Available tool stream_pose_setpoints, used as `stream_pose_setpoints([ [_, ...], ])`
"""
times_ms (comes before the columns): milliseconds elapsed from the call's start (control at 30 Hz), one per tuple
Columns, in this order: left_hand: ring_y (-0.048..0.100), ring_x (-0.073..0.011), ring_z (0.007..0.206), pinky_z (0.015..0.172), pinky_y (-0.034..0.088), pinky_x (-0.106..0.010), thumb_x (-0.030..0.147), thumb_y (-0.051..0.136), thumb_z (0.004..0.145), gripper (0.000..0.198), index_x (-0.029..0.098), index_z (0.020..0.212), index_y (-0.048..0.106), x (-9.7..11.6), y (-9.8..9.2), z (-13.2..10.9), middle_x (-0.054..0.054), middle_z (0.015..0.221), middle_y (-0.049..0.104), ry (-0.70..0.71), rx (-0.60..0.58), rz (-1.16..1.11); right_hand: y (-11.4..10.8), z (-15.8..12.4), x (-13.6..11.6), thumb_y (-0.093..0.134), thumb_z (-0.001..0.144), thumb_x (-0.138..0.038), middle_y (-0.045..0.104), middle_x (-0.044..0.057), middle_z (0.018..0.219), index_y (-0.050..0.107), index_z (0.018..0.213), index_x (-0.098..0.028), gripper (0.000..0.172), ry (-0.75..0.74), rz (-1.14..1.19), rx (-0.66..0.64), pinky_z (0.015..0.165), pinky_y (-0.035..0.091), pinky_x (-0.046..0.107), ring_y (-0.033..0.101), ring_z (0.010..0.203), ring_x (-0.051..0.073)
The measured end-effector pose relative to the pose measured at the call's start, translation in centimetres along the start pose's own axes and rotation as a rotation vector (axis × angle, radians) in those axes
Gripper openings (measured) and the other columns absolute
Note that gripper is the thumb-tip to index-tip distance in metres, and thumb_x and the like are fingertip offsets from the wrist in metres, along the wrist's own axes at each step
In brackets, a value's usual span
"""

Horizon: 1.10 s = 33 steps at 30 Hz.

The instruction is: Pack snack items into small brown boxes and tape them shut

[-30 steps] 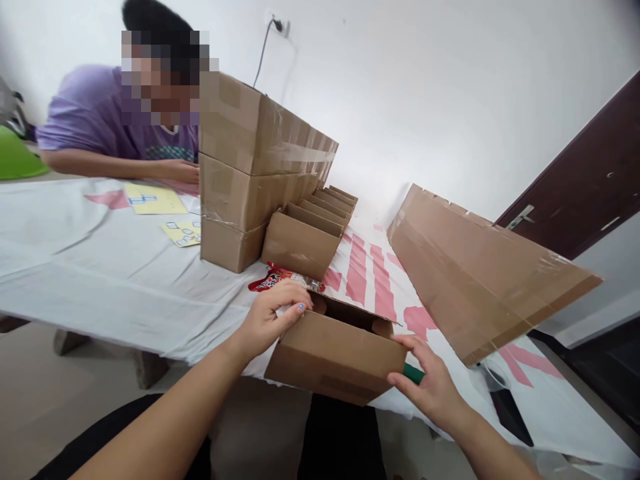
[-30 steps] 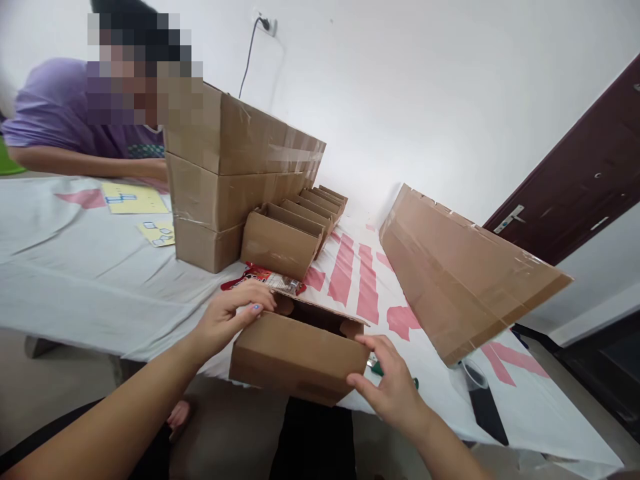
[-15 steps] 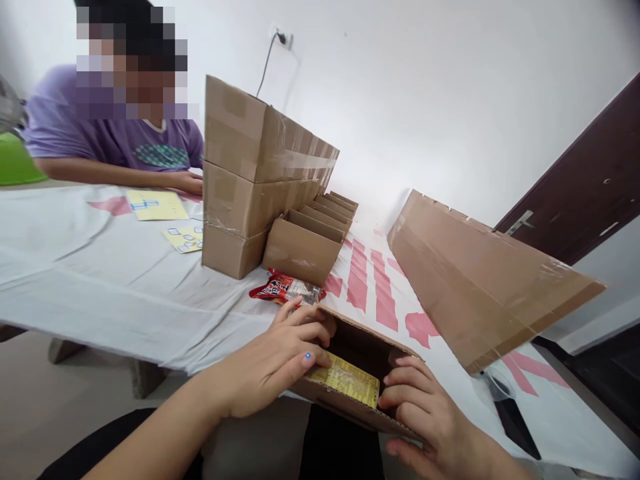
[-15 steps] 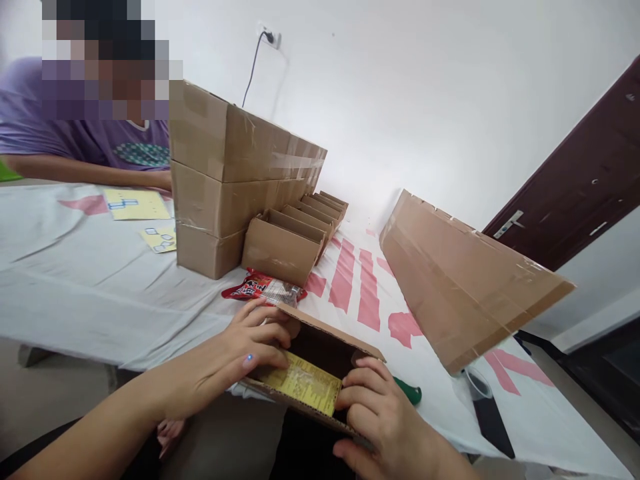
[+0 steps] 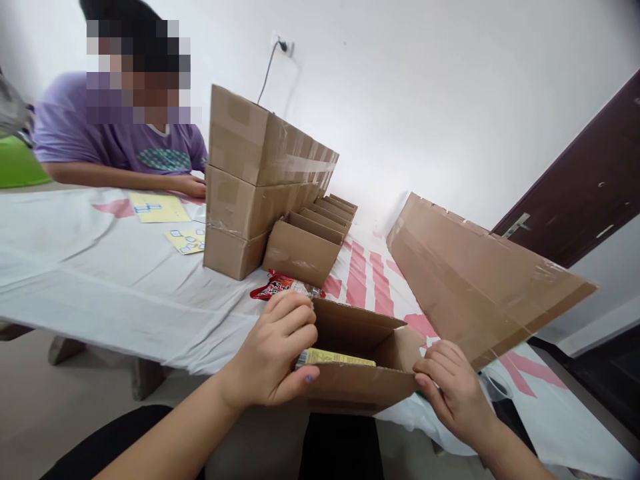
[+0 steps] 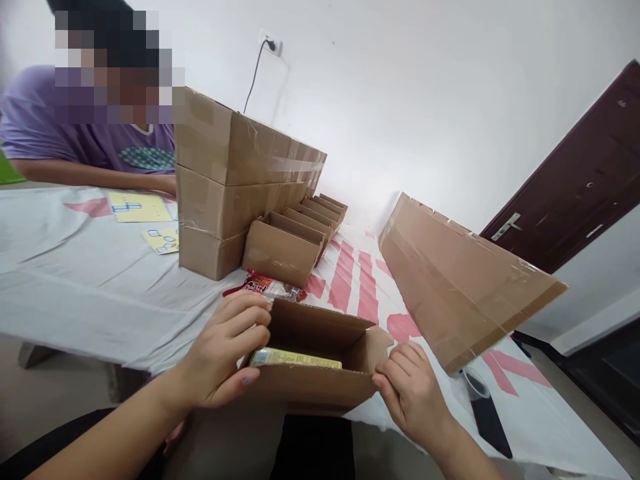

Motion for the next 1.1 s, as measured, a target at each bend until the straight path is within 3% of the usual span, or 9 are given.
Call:
stream_pose_setpoints([
  [67,0.050,-0.0266,0.086,0.082,0.038,-0.047,0.031,0.042,0.083,0.018,0.021,0.070,0.050,0.3,-0.1,-0.4,-0.006,0.073,0.054,0.055,0.156,0.095,0.3,0.9,0.5,0.036,0.097,-0.026,0.058,0.003,0.069,0.061,0.088,-0.021,0.027,0.119,0.148,-0.119,0.067,0.044,0.032,0.054,0.068,0.018],
  [200,0.056,-0.0249,0.084,0.080,0.041,-0.044,0.024,0.046,0.075,0.007,0.022,0.071,0.050,1.1,0.4,-0.7,-0.004,0.073,0.058,0.125,0.224,0.137,1.5,3.5,1.3,0.041,0.096,-0.031,0.067,0.003,0.086,0.062,0.101,-0.024,0.023,0.341,0.390,-0.418,0.065,0.050,0.028,0.063,0.073,0.016],
  [267,0.058,-0.0251,0.086,0.080,0.043,-0.044,0.025,0.047,0.076,0.008,0.021,0.070,0.050,1.3,0.5,-0.7,-0.006,0.077,0.060,0.142,0.234,0.123,2.4,4.7,1.4,0.056,0.088,-0.032,0.068,0.004,0.102,0.062,0.110,-0.025,0.024,0.352,0.454,-0.568,0.070,0.053,0.028,0.066,0.083,0.017],
  [333,0.059,-0.0257,0.086,0.080,0.043,-0.044,0.027,0.047,0.078,0.012,0.020,0.070,0.050,1.3,0.5,-0.7,-0.007,0.079,0.061,0.144,0.228,0.095,3.4,5.7,1.4,0.067,0.077,-0.029,0.068,0.005,0.110,0.060,0.120,-0.025,0.044,0.334,0.421,-0.688,0.073,0.053,0.029,0.066,0.088,0.019],
  [467,0.058,-0.0256,0.085,0.080,0.043,-0.045,0.032,0.045,0.083,0.020,0.020,0.069,0.051,1.0,0.7,-0.6,-0.007,0.075,0.062,0.116,0.164,0.035,5.6,6.6,1.0,0.076,0.060,-0.027,0.071,0.006,0.106,0.058,0.127,-0.025,0.070,0.243,0.179,-0.860,0.070,0.051,0.030,0.067,0.084,0.024],
  [667,0.056,-0.0271,0.099,0.087,0.045,-0.044,0.029,0.050,0.082,0.013,0.019,0.076,0.056,0.7,1.2,-0.7,-0.008,0.081,0.063,0.031,0.084,-0.020,6.9,6.4,1.2,0.074,0.061,-0.028,0.071,0.005,0.104,0.054,0.131,-0.026,0.072,0.235,0.223,-0.933,0.065,0.048,0.026,0.066,0.080,0.021],
  [900,0.053,-0.0292,0.112,0.096,0.045,-0.046,0.022,0.059,0.076,0.003,0.019,0.078,0.059,0.9,2.0,-0.8,-0.009,0.091,0.063,-0.018,0.061,-0.037,6.9,6.4,1.4,0.066,0.069,-0.021,0.070,0.002,0.111,0.061,0.123,-0.029,0.054,0.213,0.359,-0.950,0.068,0.049,0.025,0.067,0.087,0.020],
  [1100,0.055,-0.0284,0.110,0.095,0.044,-0.045,0.023,0.057,0.077,0.003,0.021,0.076,0.059,0.7,2.2,-0.8,-0.007,0.088,0.062,-0.029,0.060,-0.028,6.2,6.6,-0.2,0.066,0.070,-0.022,0.071,0.003,0.112,0.055,0.130,-0.030,0.061,0.132,0.363,-0.952,0.072,0.049,0.027,0.068,0.090,0.022],
])
Point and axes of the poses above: each hand's wrist, its own z-axis towards the middle knuckle, its own y-axis out of the palm, x = y × z, the point moved 5 cm from there along z, towards the middle knuckle
